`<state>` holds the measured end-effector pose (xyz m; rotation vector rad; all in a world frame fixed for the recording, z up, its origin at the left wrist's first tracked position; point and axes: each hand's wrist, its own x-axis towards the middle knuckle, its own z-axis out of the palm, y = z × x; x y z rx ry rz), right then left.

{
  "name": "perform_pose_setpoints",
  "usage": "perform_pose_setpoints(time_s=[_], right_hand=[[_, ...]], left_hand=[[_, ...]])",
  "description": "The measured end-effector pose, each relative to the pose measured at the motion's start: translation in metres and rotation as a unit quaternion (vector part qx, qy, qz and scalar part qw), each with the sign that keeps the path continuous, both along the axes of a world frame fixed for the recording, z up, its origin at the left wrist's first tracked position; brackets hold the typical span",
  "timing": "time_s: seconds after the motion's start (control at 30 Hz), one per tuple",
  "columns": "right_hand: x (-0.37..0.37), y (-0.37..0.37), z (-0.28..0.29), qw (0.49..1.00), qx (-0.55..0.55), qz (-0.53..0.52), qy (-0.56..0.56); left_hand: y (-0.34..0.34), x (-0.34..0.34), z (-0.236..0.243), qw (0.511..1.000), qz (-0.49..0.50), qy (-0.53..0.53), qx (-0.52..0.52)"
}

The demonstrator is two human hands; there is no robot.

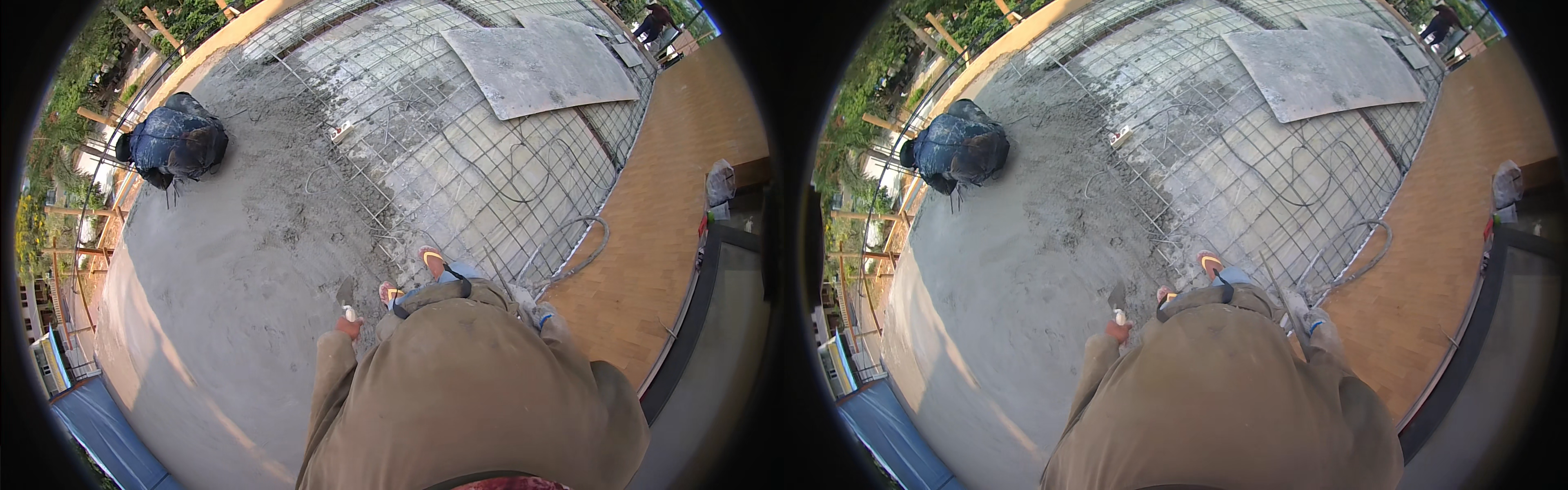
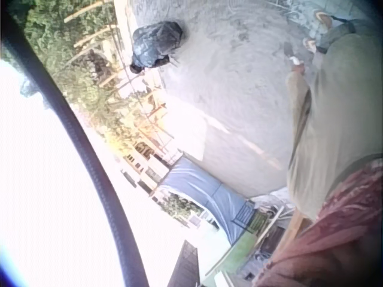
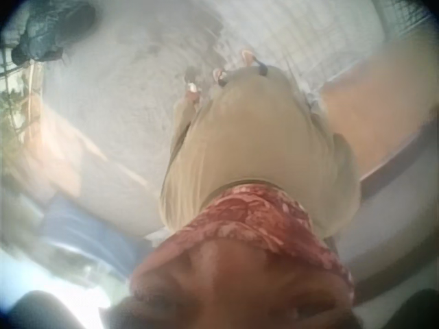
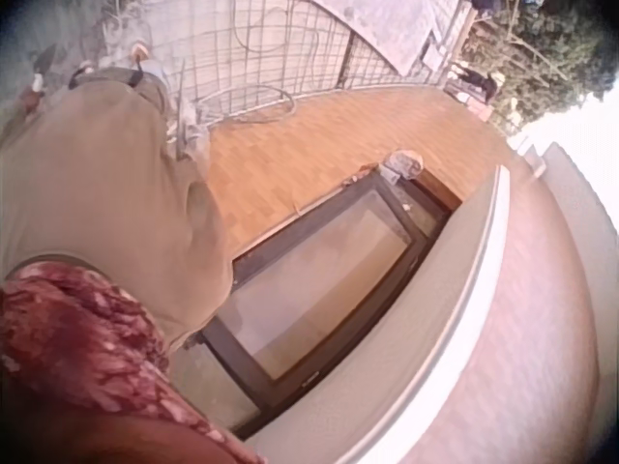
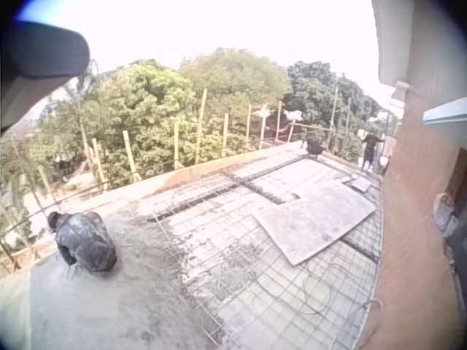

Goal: The person smooths wet concrete on a rooftop using a trowel and a wooden float. They repeatedly spread and level the concrete over a wire mesh base, working across different sections of the surface.

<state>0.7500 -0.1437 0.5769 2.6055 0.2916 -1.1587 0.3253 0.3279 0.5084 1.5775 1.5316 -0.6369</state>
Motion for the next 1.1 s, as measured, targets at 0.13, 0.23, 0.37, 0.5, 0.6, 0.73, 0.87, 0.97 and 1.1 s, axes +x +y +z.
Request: perform_pose_setpoints(time_s=[0.13, 0.23, 0.37, 0.5, 0.6, 0.73, 0.87, 0.97, 1.1], right_hand=[[-0.002, -0.009, -0.017, 0.999, 0.014, 0.029, 0.003], [0.000, -0.018, -0.023, 0.999, -0.025, 0.008, 0.025], [-0.022, -0.027, -0.024, 0.998, -0.018, -0.046, 0.025], [-0.040, -0.031, -0.021, 0.995, -0.007, -0.093, 0.022], [-0.051, -0.029, -0.016, 0.993, -0.003, -0.115, 0.022], [-0.063, -0.025, -0.004, 0.988, 0.002, -0.152, 0.021], [-0.063, -0.017, 0.008, 0.984, 0.008, -0.177, 0.019], [-0.060, -0.001, 0.025, 0.981, 0.016, -0.191, 0.022], [-0.056, -0.041, -0.014, 0.986, 0.010, -0.169, -0.003]], left_hand=[[0.005, -0.016, -0.012, 0.999, 0.030, -0.010, -0.038], [0.007, -0.017, -0.022, 0.999, 0.025, -0.030, -0.029], [0.000, 0.000, 0.018, 0.998, 0.005, -0.061, 0.009], [0.006, 0.010, 0.042, 0.998, -0.026, -0.052, -0.001], [0.011, 0.008, 0.034, 0.998, -0.032, -0.051, 0.013], [0.019, 0.013, 0.022, 0.998, -0.037, -0.040, 0.016], [0.027, 0.017, 0.006, 0.998, -0.049, -0.027, -0.018], [0.032, 0.017, 0.002, 0.998, -0.059, -0.002, -0.015], [0.022, 0.033, 0.009, 0.996, -0.085, -0.021, -0.010]])
